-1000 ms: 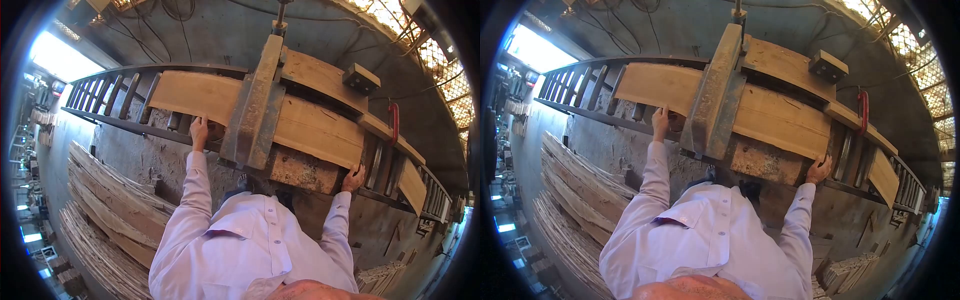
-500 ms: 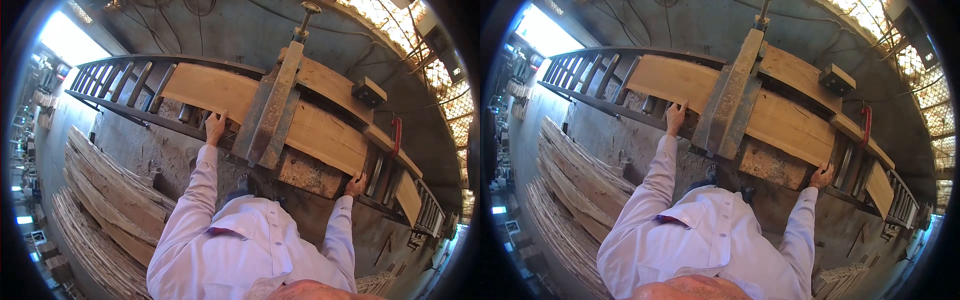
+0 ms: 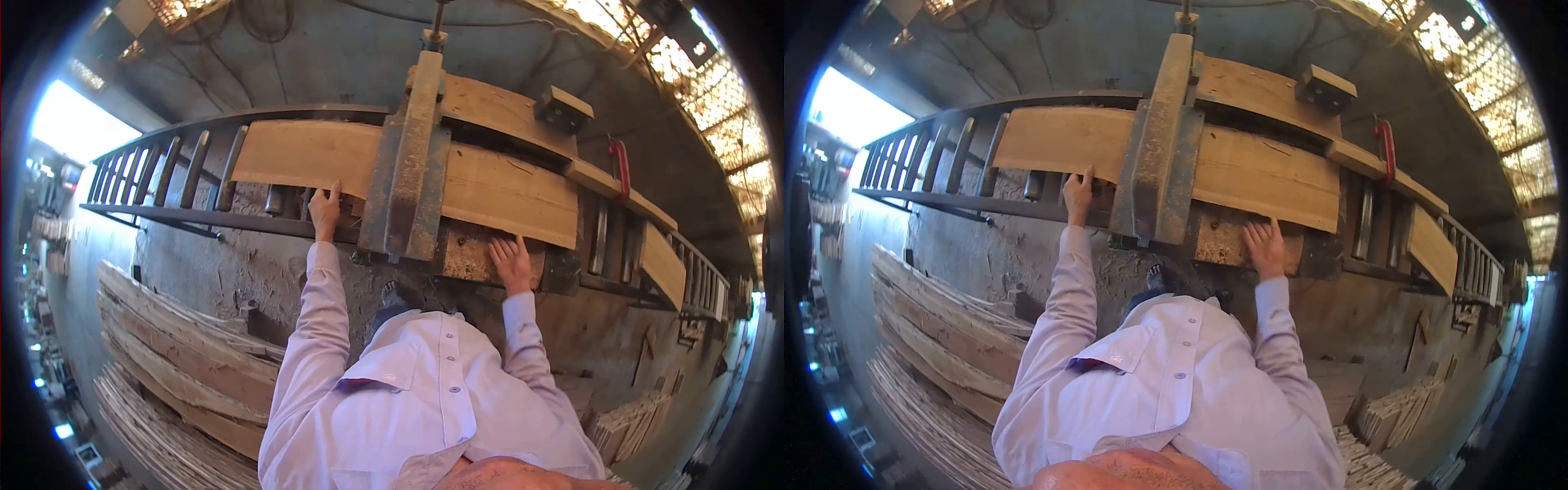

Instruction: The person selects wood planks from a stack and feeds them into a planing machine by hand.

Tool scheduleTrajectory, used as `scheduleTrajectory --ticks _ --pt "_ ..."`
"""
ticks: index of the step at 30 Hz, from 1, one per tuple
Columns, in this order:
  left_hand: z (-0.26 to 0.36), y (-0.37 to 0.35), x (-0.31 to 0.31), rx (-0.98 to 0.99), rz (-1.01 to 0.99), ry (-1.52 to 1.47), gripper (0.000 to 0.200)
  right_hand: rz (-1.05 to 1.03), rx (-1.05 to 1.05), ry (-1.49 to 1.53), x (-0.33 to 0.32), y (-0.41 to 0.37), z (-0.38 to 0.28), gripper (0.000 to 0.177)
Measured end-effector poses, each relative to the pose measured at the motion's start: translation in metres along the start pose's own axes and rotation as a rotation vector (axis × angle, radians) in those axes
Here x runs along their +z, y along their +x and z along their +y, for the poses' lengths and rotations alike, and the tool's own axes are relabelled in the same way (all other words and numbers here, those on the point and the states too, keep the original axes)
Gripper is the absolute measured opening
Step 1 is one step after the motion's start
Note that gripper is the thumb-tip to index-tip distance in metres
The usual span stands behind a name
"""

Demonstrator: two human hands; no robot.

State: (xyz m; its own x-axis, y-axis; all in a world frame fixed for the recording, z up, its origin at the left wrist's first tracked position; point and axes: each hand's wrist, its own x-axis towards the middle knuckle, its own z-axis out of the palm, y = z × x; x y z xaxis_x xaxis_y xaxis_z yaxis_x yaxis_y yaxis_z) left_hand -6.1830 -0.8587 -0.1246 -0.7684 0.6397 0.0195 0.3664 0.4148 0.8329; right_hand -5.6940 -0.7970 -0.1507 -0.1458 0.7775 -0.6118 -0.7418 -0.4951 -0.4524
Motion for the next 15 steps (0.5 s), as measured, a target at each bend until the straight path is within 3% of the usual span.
scheduleTrajectory --ticks 4,7,9,13,15 --pt "-0.004 0.002 0.0 -0.028 -0.015 -0.016 0.062 -0.035 0.043 0.129 0.031 0.044 0.019 0.064" --pt "-0.014 0.005 0.001 -0.006 0.006 -0.039 0.062 0.112 -0.122 0.127 0.045 0.06 0.031 0.048" --pt "-0.016 0.008 0.001 0.011 0.0 -0.05 0.063 0.036 -0.173 0.118 0.031 0.069 0.039 0.041" --pt "-0.006 0.003 -0.009 -0.007 -0.023 -0.061 0.064 0.015 -0.213 0.095 0.019 0.033 0.041 0.035" --pt "-0.012 0.006 -0.005 0.015 -0.016 -0.072 0.064 0.106 -0.226 0.098 0.009 0.002 0.042 0.034"
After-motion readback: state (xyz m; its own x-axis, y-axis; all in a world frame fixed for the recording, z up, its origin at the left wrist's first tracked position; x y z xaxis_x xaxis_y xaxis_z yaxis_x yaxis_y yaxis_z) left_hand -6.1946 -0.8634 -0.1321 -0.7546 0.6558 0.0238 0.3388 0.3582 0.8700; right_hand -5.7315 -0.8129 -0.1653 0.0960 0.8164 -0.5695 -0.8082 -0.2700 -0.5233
